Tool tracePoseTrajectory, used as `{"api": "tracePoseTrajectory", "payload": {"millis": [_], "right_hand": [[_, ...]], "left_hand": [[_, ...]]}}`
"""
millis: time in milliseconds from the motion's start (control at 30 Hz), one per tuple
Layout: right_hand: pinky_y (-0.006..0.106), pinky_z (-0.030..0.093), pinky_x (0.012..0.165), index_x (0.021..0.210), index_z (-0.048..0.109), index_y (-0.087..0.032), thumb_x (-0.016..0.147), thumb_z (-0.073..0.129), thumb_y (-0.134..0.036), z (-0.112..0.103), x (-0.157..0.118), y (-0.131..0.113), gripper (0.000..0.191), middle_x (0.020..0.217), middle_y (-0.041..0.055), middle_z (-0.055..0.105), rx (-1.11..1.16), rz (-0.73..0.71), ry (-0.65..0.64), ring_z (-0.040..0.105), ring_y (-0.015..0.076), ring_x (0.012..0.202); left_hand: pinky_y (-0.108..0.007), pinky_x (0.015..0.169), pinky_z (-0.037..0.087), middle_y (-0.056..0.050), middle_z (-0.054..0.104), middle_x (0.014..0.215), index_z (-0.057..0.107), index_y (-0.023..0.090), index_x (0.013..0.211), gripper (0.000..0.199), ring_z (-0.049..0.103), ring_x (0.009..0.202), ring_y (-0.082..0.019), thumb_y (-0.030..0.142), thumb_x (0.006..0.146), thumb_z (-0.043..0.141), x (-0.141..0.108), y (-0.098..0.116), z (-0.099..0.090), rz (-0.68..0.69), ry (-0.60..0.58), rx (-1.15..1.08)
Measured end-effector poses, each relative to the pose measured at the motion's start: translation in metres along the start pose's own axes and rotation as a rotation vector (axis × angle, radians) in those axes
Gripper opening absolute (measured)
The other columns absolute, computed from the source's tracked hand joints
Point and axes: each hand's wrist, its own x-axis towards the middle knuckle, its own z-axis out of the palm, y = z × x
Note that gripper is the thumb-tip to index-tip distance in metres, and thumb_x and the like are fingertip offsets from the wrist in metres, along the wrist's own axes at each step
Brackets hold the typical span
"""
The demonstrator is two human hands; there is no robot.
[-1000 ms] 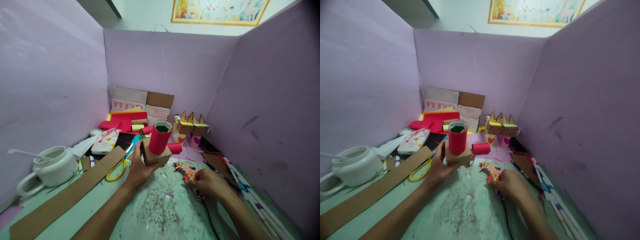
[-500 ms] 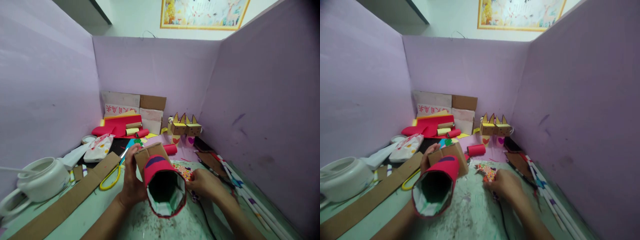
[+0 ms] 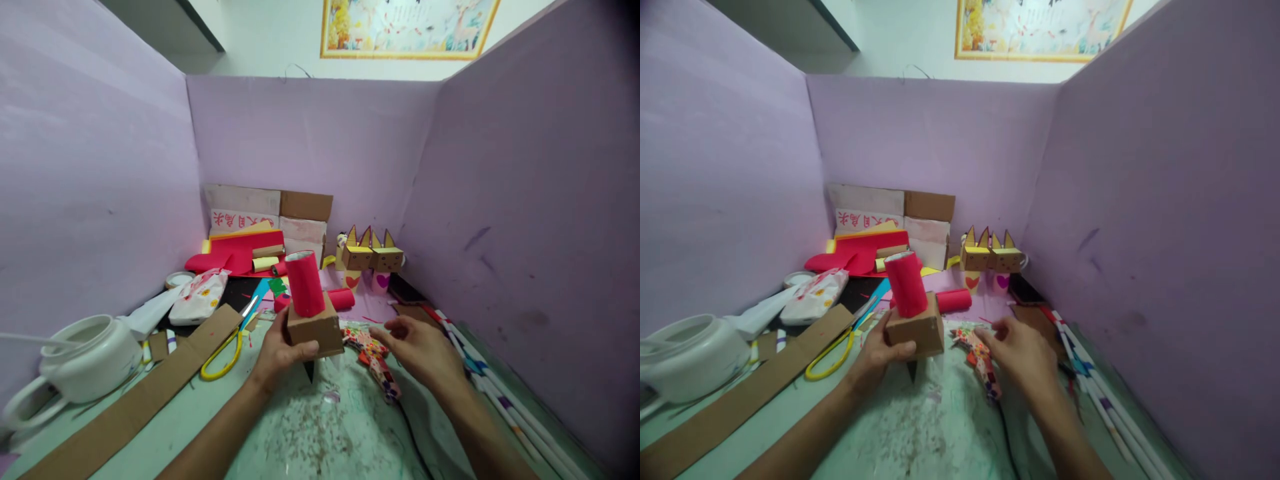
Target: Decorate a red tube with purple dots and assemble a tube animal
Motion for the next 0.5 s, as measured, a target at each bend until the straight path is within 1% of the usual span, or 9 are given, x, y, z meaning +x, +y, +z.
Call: {"api": "tracePoseTrajectory", "payload": {"millis": [67,133,200,233,300,367,433,500], "right_hand": [[0.036,0.047,0.066,0.082,0.073,-0.022,0.076,0.060,-0.056,0.003,0.002,0.001,0.037,0.083,0.0087,0.077,0.199,-0.032,0.073,0.071,0.0296,0.081],[0.039,0.052,0.071,0.082,0.072,-0.019,0.072,0.063,-0.056,0.008,0.002,-0.001,0.039,0.083,0.0111,0.077,0.449,-0.047,0.075,0.072,0.0301,0.081],[0.043,0.055,0.077,0.087,0.072,-0.017,0.064,0.069,-0.058,0.012,0.001,-0.006,0.047,0.090,0.0145,0.078,0.686,-0.044,-0.004,0.073,0.0326,0.086],[0.045,0.056,0.081,0.092,0.072,-0.016,0.060,0.073,-0.059,0.014,0.000,-0.008,0.053,0.097,0.0162,0.077,0.772,-0.046,-0.059,0.072,0.0343,0.092],[0.050,0.052,0.093,0.102,0.071,-0.016,0.054,0.079,-0.060,0.016,-0.001,-0.012,0.066,0.115,0.0187,0.073,0.864,-0.080,-0.158,0.067,0.0369,0.108],[0.053,0.043,0.104,0.113,0.068,-0.017,0.052,0.080,-0.065,0.019,-0.002,-0.014,0.078,0.129,0.0199,0.065,0.906,-0.153,-0.229,0.060,0.0379,0.122],[0.054,0.037,0.110,0.123,0.062,-0.017,0.049,0.079,-0.072,0.021,-0.005,-0.015,0.094,0.138,0.0202,0.059,0.946,-0.239,-0.285,0.053,0.0384,0.129],[0.054,0.038,0.109,0.133,0.055,-0.018,0.047,0.078,-0.075,0.023,-0.011,-0.018,0.105,0.142,0.0192,0.055,0.953,-0.334,-0.315,0.050,0.0390,0.131]], "left_hand": [[-0.039,0.082,0.053,-0.008,0.073,0.096,0.062,0.016,0.110,0.068,0.066,0.093,-0.029,0.030,0.049,0.088,0.000,-0.002,0.002,-0.110,-0.001,-0.133],[-0.036,0.082,0.053,-0.007,0.074,0.093,0.067,0.016,0.102,0.060,0.067,0.090,-0.026,0.027,0.047,0.089,0.000,-0.005,0.002,-0.158,0.021,-0.207],[-0.035,0.082,0.053,-0.006,0.075,0.092,0.071,0.016,0.097,0.056,0.067,0.088,-0.024,0.026,0.045,0.089,-0.001,-0.006,0.002,-0.197,0.025,-0.251],[-0.034,0.081,0.053,-0.006,0.076,0.091,0.072,0.016,0.094,0.055,0.067,0.086,-0.024,0.026,0.043,0.090,-0.001,-0.006,0.001,-0.216,0.018,-0.266],[-0.033,0.078,0.054,-0.006,0.076,0.089,0.074,0.015,0.090,0.053,0.067,0.084,-0.023,0.027,0.041,0.090,-0.002,-0.005,0.001,-0.242,-0.021,-0.279],[-0.033,0.077,0.054,-0.007,0.076,0.089,0.074,0.014,0.092,0.055,0.067,0.083,-0.024,0.030,0.041,0.089,-0.004,-0.003,0.002,-0.242,-0.106,-0.264],[-0.036,0.076,0.054,-0.009,0.076,0.090,0.072,0.013,0.102,0.062,0.068,0.083,-0.027,0.031,0.045,0.088,-0.006,-0.002,0.004,-0.230,-0.214,-0.221],[-0.039,0.072,0.055,-0.010,0.075,0.094,0.066,0.014,0.116,0.072,0.069,0.084,-0.030,0.031,0.050,0.086,-0.007,-0.003,0.005,-0.221,-0.280,-0.172]]}}
